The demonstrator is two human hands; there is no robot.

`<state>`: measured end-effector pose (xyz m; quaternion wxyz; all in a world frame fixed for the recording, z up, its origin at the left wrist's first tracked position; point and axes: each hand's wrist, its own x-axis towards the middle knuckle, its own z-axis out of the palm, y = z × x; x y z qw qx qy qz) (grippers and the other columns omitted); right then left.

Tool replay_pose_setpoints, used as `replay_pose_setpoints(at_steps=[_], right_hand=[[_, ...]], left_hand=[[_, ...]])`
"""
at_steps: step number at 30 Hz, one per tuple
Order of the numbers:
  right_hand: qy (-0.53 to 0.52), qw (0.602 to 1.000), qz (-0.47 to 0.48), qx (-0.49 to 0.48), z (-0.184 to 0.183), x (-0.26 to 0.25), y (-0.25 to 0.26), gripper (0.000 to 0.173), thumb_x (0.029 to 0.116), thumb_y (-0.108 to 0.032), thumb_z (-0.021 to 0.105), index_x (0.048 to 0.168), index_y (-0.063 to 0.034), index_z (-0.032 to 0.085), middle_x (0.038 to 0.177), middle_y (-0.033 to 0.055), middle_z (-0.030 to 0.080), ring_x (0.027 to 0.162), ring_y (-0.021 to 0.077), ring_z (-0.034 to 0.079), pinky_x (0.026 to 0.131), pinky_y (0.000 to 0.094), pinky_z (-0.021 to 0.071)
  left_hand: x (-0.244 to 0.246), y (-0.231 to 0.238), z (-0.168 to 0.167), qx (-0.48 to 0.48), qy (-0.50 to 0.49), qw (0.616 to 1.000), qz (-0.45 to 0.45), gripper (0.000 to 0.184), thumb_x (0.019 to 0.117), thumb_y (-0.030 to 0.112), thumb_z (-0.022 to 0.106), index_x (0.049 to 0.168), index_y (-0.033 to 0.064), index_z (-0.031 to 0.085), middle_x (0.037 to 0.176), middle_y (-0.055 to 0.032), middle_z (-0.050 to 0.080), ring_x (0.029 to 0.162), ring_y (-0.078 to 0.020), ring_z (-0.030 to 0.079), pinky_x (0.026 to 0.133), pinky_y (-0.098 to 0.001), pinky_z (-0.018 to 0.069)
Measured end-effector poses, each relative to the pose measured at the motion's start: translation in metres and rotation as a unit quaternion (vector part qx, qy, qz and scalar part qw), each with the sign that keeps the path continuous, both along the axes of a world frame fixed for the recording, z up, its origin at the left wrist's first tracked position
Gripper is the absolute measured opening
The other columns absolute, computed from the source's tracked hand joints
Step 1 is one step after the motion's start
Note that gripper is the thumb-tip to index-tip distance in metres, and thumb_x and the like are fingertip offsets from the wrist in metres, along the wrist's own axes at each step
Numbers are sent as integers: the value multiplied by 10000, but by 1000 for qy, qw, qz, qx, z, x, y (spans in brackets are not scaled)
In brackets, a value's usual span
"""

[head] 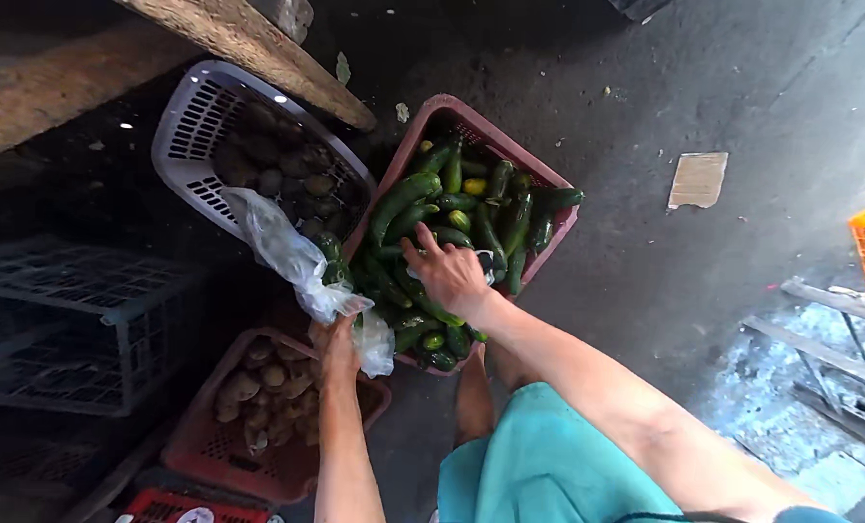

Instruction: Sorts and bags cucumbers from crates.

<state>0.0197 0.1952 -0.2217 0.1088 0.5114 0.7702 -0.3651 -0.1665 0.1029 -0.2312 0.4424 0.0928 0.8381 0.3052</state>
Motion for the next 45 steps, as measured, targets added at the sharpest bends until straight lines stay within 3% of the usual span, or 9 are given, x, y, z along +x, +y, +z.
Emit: replay_pose_setpoints(at_steps=[7, 11, 16, 20, 25, 28, 33, 39, 45], right_hand=[[-118, 990, 12, -79, -20, -8, 6, 360, 995, -45, 574, 1351, 10, 575, 1297, 293, 533, 803, 389, 678, 628, 481, 557], [-93, 988, -45, -111, -12, 24, -1, 530, 942, -94, 656, 1458, -129, 536, 1336, 273, 564, 887, 445, 682, 704, 577, 554], [-5, 960, -276, -46, 2, 90, -33, 466, 929, -293, 744, 1357, -128, 660, 1201, 238, 681, 974, 455, 689, 797, 660, 534], [139, 851, -502, -70, 1, 132, -27, 457, 937, -259, 716, 1361, -120, 616, 1101, 121, 717, 920, 212, 708, 829, 479, 588], [44, 939, -340, -12, 5, 133, -3, 589, 990, -163, 638, 1542, -99, 440, 1493, 189, 526, 1262, 396, 592, 992, 639, 475], [41, 960, -270, 68, 4, 111, -17, 411, 902, -55, 666, 1307, -3, 624, 1255, 249, 646, 1047, 445, 668, 809, 657, 525], [102, 979, -174, -21, 3, 51, -67, 309, 855, -73, 710, 1156, -3, 716, 1075, 215, 721, 883, 403, 721, 718, 604, 568], [-55, 975, -83, -199, -32, -1, -68, 809, 973, -360, 665, 1611, -79, 254, 1445, 207, 546, 980, 402, 700, 801, 581, 549], [148, 908, -287, -267, -25, 35, -57, 641, 847, -246, 829, 1396, -66, 552, 1087, 207, 705, 980, 342, 693, 883, 561, 552]], left_hand=[[25, 30, 45, 61, 47, 981, -180, 573, 829, 164, 718, 1289, -112, 515, 1120, -130, 638, 1029, -70, 621, 915, -245, 527], [19, 83, 45, -38, 66, 966, -249, 448, 1021, 328, 612, 1296, -25, 600, 1196, -213, 665, 1126, -296, 638, 986, -538, 499], [-8, 136, 2, -120, 161, 889, -410, 522, 1043, 369, 575, 1317, -75, 605, 1360, -317, 581, 1330, -482, 511, 1111, -662, 361], [9, 135, -42, -137, 87, 868, -469, 551, 1026, 365, 611, 1378, -56, 561, 1461, -289, 510, 1386, -479, 449, 1146, -654, 329], [19, 119, -47, -110, 61, 858, -498, 575, 951, 305, 734, 1358, -68, 573, 1479, -266, 497, 1380, -467, 448, 1148, -642, 325], [17, 110, -40, -102, -1, 806, -584, 468, 947, 229, 741, 1316, -37, 628, 1406, -254, 578, 1356, -445, 487, 1156, -624, 318], [-10, 82, 4, -71, 89, 970, -213, 404, 968, 152, 650, 1308, -59, 597, 1259, -271, 632, 1189, -363, 611, 1036, -563, 471], [-48, -5, 59, -63, 378, 916, -116, 526, 995, 229, 637, 1394, -93, 521, 1388, -301, 561, 1329, -395, 532, 1124, -521, 399], [-28, -100, 39, -185, 209, 959, 44, 464, 1022, 119, 574, 1396, -139, 485, 1394, -337, 531, 1327, -398, 513, 1132, -504, 391]])
